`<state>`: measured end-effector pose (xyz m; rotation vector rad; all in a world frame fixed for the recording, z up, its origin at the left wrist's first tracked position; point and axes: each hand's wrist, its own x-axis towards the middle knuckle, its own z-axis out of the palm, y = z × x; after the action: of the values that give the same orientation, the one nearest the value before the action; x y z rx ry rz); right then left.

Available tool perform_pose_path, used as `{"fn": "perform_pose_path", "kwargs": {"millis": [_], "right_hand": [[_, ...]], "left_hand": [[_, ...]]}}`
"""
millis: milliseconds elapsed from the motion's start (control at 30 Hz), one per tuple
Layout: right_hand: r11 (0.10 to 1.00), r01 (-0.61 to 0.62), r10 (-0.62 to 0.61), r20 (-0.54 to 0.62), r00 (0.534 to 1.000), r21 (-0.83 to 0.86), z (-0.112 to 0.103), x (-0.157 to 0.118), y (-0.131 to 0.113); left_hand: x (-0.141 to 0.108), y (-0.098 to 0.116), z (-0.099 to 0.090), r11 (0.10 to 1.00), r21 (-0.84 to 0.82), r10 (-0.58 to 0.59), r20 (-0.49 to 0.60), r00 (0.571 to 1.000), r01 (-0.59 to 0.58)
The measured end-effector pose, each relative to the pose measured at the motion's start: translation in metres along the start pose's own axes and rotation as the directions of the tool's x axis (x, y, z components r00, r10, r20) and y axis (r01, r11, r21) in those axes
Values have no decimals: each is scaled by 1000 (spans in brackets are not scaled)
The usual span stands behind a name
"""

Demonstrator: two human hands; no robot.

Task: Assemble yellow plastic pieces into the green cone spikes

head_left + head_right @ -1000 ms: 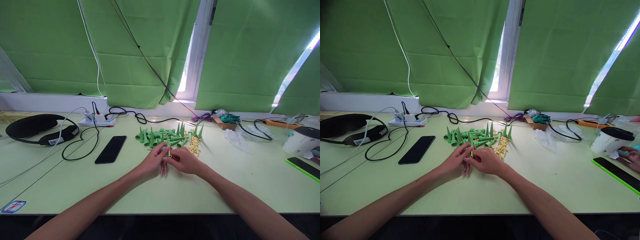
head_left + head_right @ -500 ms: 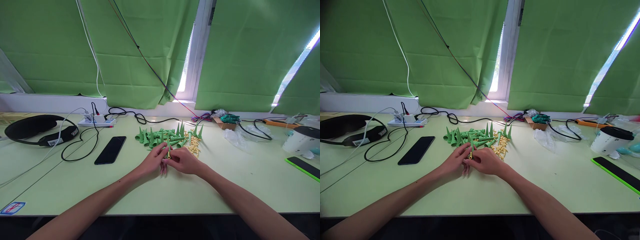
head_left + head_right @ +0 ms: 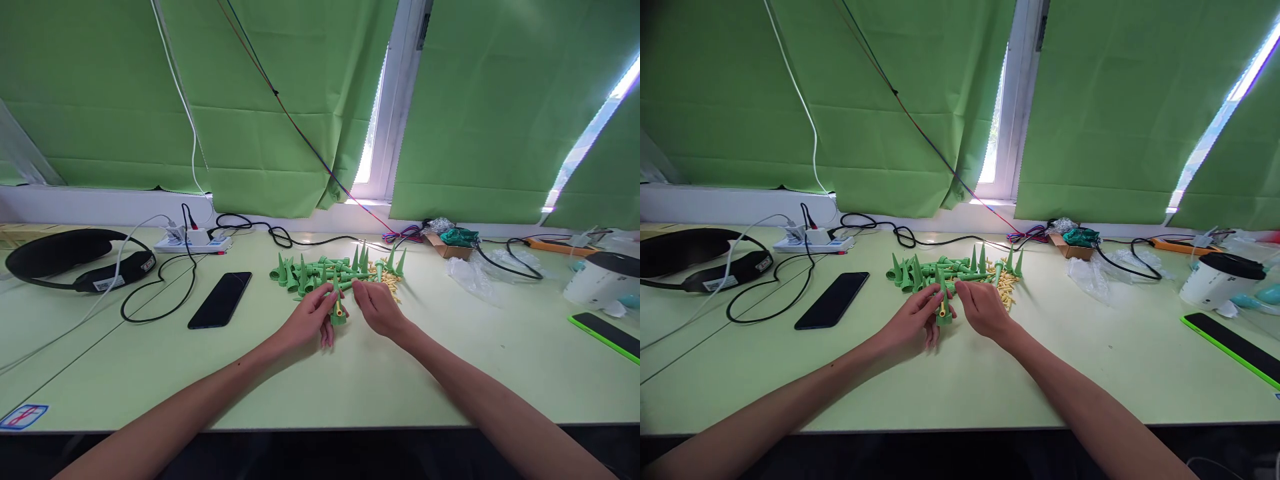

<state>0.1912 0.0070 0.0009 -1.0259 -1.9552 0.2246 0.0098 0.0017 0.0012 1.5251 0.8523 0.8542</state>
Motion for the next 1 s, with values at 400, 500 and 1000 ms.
{"fn": "perform_pose_path", "kwargs": {"millis": [400,500,1000], "right_hand": [[973,-140,103,-199,975,-182,-3,9,28],[955,-142,97,-179,979,-262,-5,11,36],[839,-255,289,-4,957,-480,-10,11,52]], "left_hand": [[-7,4,0,910,393,148,-5,989,-134],[-6,4,0,891,428,172,-18,985,-148],[-6,5,0,886,438,214,-99,972,-150]]}}
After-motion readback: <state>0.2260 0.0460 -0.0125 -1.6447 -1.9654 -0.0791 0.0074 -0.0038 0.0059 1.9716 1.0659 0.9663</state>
